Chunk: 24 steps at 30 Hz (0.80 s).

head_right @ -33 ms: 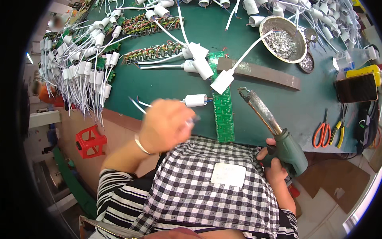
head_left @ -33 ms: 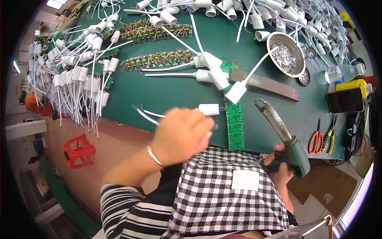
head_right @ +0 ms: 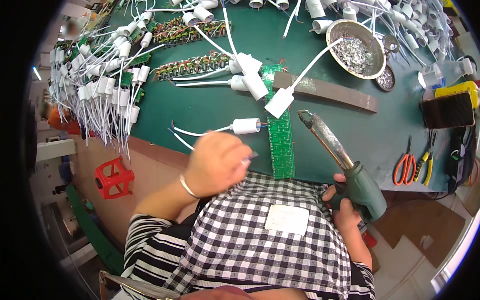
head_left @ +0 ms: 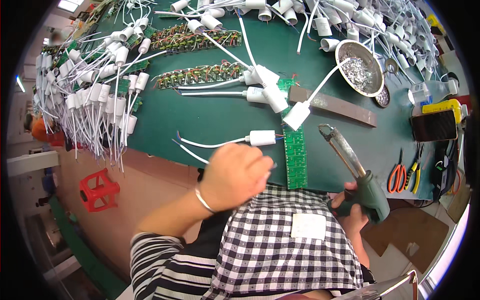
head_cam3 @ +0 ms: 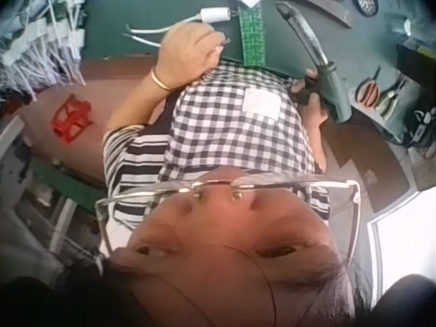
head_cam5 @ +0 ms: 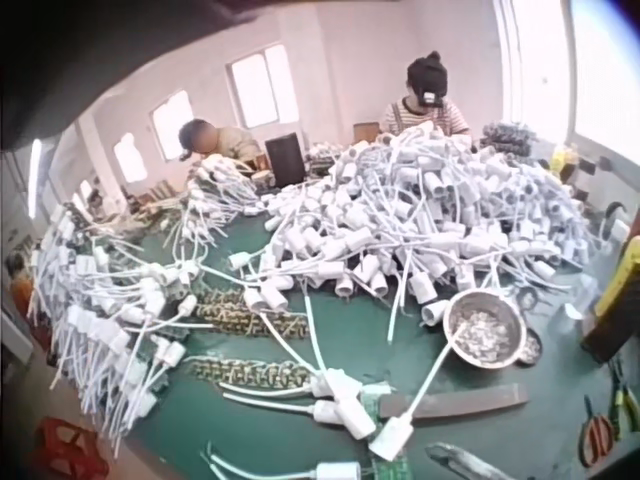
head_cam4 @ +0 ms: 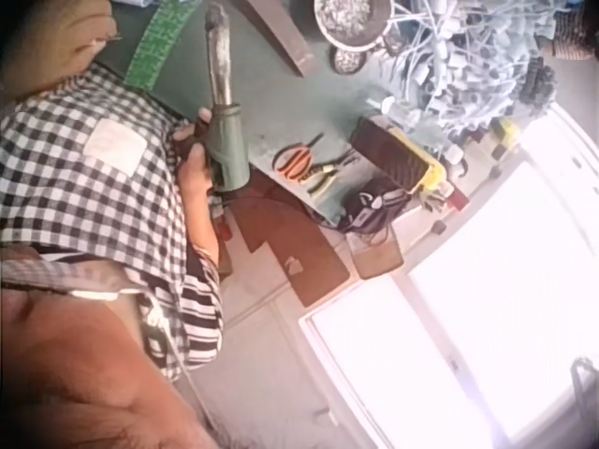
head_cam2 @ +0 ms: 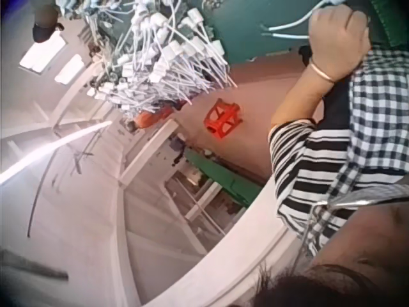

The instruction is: The person solders wires to a circuit board containing bulb housings using a soldering iron.

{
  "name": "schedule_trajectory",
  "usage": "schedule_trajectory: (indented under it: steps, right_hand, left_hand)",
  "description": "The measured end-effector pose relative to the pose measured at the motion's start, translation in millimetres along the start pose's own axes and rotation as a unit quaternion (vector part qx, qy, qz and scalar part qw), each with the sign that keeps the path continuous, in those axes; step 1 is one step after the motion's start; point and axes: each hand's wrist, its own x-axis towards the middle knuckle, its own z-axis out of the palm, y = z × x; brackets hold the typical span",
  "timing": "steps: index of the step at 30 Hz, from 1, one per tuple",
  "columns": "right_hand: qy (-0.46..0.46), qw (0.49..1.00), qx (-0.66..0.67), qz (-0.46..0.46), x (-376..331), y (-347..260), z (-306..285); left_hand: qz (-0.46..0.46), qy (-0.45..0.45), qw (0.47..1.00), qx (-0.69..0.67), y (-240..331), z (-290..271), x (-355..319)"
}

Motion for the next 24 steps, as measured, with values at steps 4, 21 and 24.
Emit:
schedule_trajectory:
  steps: [4,21,24]
  right_hand:
    - [-0.067,0.998,-0.016,0.001,1,4,-7]
    - [-0.098,0.974,-0.203,-0.004,-14,2,-17]
    - [-0.114,0.965,-0.232,-0.035,-10,-1,-17]
  left_hand:
    - [-0.013,0.077,0.997,0.017,3,39,-11]
    - [-0.067,0.079,0.994,0.041,-3,38,19]
    - [-0.065,0.091,0.992,0.053,-4,38,20]
